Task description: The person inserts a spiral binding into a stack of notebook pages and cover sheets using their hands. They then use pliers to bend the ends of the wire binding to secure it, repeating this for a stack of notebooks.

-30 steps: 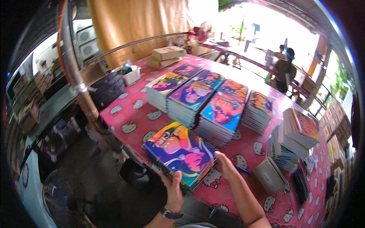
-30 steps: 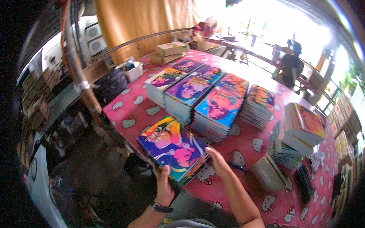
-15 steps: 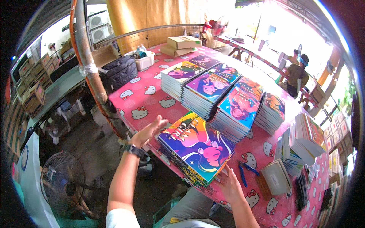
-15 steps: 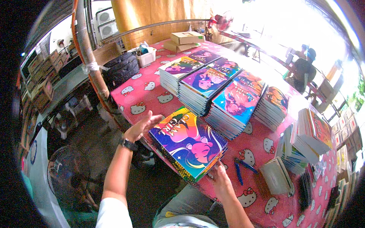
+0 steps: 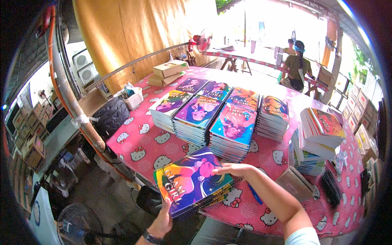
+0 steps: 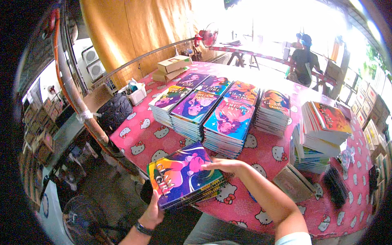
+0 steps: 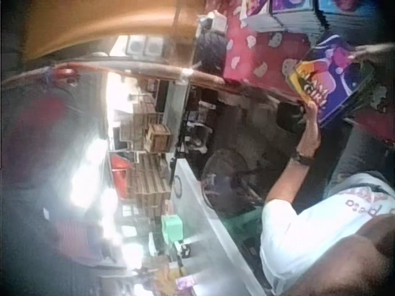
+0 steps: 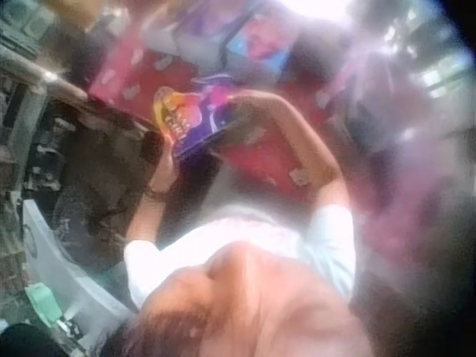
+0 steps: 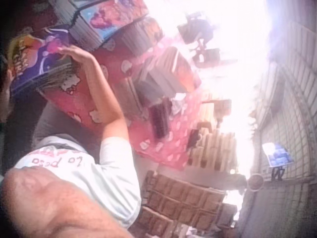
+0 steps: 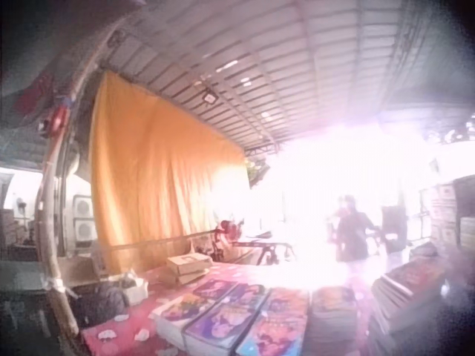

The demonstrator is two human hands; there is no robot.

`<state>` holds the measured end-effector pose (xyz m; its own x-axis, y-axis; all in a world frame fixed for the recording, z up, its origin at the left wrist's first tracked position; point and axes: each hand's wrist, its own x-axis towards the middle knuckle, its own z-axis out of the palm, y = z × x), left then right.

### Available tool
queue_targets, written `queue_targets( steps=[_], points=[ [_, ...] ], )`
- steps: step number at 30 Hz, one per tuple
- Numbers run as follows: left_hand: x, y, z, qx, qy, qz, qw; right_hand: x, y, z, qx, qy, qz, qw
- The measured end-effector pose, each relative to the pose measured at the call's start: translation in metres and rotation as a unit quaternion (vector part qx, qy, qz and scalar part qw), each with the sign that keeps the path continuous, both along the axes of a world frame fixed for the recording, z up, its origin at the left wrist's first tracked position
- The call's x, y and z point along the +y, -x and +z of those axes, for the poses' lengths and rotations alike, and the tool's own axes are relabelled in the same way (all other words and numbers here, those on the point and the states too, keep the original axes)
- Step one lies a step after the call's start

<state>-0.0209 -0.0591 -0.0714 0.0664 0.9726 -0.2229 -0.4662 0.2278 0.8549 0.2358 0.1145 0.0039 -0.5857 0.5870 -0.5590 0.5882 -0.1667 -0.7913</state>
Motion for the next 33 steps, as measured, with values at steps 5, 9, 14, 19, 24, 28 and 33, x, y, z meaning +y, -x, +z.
queue_targets(
  steps=[5, 9, 14, 19, 24, 28, 33],
  points=[
    [0.007, -0.035, 0.025, -0.026, -0.028, 0.031, 0.999, 0.076, -0.026, -0.076, 0.136, -0.028, 0.144, 0.980],
    [0.035, 0.028, -0.009, 0.055, -0.134, 0.168, 0.975, 0.019, -0.059, -0.034, 0.227, -0.222, -0.197, 0.927],
    [0.085, 0.082, -0.087, -0.073, -0.095, 0.070, 0.990, -0.126, -0.050, -0.065, 0.281, -0.038, -0.367, 0.886],
    [0.080, 0.060, -0.064, -0.011, -0.058, 0.070, 0.996, -0.156, 0.011, -0.093, 0.408, 0.045, -0.386, 0.826],
    [0.045, 0.062, -0.053, 0.153, -0.107, 0.027, 0.982, -0.108, 0.006, -0.109, 0.349, -0.110, -0.370, 0.854],
    [0.062, 0.035, 0.005, 0.137, -0.050, -0.038, 0.989, -0.104, 0.020, -0.075, 0.367, -0.095, -0.379, 0.844],
    [0.096, 0.014, 0.034, 0.047, 0.025, -0.114, 0.992, -0.110, 0.036, -0.098, 0.320, -0.187, -0.389, 0.843]
  ],
)
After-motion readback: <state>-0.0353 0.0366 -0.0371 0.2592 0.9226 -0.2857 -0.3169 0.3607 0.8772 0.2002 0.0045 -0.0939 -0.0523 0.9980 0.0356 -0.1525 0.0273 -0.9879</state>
